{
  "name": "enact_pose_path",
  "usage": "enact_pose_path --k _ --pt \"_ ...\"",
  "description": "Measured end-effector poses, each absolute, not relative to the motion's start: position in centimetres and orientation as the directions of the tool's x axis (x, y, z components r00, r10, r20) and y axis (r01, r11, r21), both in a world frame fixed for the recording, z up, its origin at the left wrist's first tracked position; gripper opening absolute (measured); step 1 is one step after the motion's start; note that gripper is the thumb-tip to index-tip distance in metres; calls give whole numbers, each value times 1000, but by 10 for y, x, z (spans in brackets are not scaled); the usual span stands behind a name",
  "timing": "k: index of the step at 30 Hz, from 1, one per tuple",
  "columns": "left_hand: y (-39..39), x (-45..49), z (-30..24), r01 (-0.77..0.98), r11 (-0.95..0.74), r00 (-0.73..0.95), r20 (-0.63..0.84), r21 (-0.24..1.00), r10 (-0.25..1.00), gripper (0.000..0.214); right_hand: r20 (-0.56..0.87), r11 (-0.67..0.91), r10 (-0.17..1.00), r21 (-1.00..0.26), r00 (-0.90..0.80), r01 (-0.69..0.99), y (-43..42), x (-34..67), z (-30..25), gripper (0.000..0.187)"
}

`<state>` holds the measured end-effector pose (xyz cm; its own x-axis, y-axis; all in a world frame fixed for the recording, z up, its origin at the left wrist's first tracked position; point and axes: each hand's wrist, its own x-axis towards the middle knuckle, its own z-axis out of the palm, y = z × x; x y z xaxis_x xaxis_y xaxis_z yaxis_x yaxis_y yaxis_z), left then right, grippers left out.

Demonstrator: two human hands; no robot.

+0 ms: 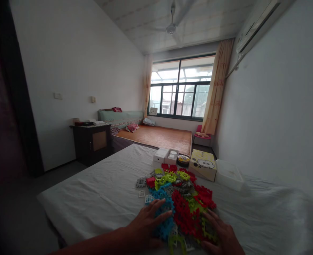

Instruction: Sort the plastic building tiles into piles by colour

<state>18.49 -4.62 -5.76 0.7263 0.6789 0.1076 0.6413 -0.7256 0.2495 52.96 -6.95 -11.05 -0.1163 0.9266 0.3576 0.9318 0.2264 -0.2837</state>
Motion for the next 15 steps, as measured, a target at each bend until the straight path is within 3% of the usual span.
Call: enact_pose_path --k 6,10,15 --pt "-18 186 -42 651 -739 709 211 172 673 103 433 268 895 -329 -107 906 -52 508 -86 50" --pt "4 182 -31 664 -718 646 322 211 692 75 474 305 874 -370 -105 878 -28 475 -59 48" --pt "35 176 -26 700 -655 564 344 283 751 48 457 346 882 -464 -113 815 12 438 -25 57"
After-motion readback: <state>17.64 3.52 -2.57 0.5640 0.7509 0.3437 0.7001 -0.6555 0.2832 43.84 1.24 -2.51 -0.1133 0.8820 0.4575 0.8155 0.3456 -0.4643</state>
